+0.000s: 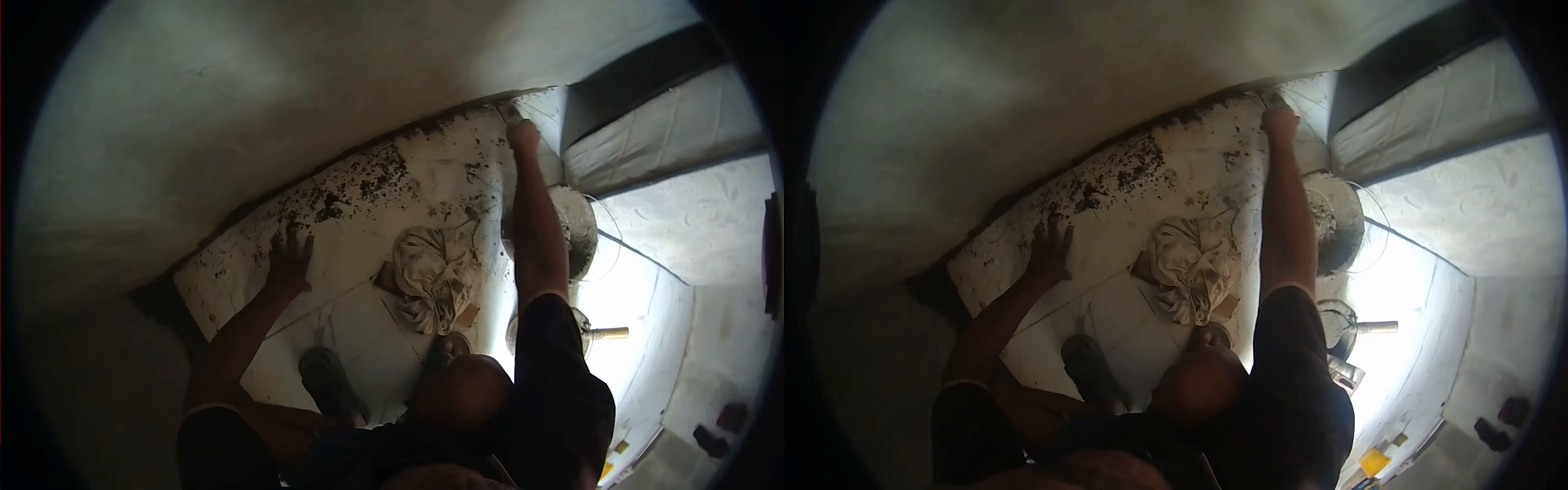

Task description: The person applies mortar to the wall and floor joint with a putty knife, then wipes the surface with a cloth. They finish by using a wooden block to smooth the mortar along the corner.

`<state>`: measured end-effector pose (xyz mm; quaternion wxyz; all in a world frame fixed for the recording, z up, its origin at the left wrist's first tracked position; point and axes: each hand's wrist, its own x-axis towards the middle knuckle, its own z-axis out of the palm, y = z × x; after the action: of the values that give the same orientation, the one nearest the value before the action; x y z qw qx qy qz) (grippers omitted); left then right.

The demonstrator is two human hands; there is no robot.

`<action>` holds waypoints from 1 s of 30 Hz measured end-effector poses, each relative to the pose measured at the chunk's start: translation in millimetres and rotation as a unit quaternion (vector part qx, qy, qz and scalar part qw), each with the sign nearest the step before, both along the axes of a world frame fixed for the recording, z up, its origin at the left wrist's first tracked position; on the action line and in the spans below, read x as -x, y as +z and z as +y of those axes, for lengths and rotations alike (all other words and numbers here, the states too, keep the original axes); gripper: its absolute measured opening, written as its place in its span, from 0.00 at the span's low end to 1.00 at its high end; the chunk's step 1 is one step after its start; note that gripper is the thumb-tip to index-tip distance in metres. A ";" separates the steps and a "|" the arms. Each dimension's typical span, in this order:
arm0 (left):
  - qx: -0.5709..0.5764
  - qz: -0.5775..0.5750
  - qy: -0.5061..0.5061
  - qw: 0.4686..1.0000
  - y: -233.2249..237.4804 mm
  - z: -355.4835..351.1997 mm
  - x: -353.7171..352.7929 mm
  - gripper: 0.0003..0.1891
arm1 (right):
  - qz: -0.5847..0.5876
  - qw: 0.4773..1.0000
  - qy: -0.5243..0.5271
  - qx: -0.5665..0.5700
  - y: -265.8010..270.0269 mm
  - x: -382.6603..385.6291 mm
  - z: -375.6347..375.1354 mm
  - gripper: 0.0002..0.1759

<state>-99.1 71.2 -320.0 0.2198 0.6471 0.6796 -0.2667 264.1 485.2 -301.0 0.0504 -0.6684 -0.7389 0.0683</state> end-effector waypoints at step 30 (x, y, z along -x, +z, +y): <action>-0.043 -0.016 -0.019 0.999 -8.4 -10.1 3.7 0.60 | 0.148 0.970 0.051 0.187 108.5 38.5 23.6 0.21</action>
<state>-102.9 61.1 -328.4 0.1975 0.6727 0.6747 -0.2308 225.7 508.8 -192.5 0.0298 -0.6098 -0.7305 0.3061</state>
